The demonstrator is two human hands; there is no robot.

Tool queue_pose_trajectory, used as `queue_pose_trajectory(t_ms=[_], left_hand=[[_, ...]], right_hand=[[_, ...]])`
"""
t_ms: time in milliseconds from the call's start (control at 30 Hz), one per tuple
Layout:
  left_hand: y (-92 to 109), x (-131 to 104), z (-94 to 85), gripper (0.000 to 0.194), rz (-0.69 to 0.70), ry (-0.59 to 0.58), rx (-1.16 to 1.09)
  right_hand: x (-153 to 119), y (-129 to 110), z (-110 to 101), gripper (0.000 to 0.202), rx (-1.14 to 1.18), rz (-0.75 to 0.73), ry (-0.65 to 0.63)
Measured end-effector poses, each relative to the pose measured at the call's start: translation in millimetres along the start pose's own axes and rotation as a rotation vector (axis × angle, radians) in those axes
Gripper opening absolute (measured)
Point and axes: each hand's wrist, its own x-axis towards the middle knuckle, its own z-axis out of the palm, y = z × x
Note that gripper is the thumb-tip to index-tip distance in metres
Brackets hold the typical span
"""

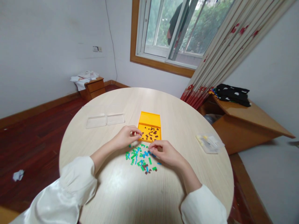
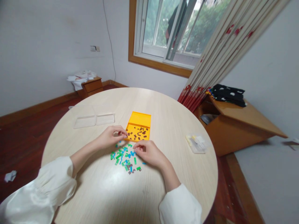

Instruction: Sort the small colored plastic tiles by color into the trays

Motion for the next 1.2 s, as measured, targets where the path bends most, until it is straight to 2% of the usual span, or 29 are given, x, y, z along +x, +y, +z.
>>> queue_pose_trajectory(t_ms=[67, 133, 267, 400, 600, 700, 767, 833, 900, 967, 1200], left_hand=[[-8, 5, 4.1, 0.014, -0.041, 0.112, 0.0], [-16, 9, 7.6, 0.013, -0.065, 0.182, 0.022], [-25, 14, 13.9, 0.012, -0.068, 0.214, 0.082], [-25, 14, 17.7, 0.02, -0.044, 0.179, 0.115], [-15, 10, 15.4, 0.063, -0.015, 0.176, 0.104], [-10, 7, 14.7, 0.077, -0.003, 0.158, 0.104], [-8, 6, 15.0, 0.08, 0.015, 0.145, 0.104], [-6, 4, 15.2, 0.069, 0.041, 0.133, 0.113], [-4, 3, 14.6, 0.04, 0.07, 0.1, 0.154], [1, 1, 13.3, 0.012, 0.105, 0.028, 0.2], [15, -11, 12.7, 0.007, 0.238, -0.453, 0.208]], right_hand=[[-4, -3, 1, 0.012, -0.015, 0.01, -0.152], [-6, -5, 2, 0.013, -0.053, 0.007, -0.227], [-6, -7, 2, 0.015, -0.111, -0.007, -0.312], [-6, -8, 3, 0.018, -0.166, -0.025, -0.332], [-5, -10, 6, 0.019, -0.257, -0.023, -0.335], [-5, -10, 7, 0.017, -0.254, -0.007, -0.338], [-6, -10, 5, 0.014, -0.198, 0.014, -0.341], [-7, -10, 3, 0.009, -0.103, 0.042, -0.321], [-8, -9, -2, 0.006, -0.007, 0.058, -0.257], [-8, -9, -6, 0.006, 0.06, 0.05, -0.128], [8, 7, -10, 0.022, 0.146, 0.059, 0.534]])
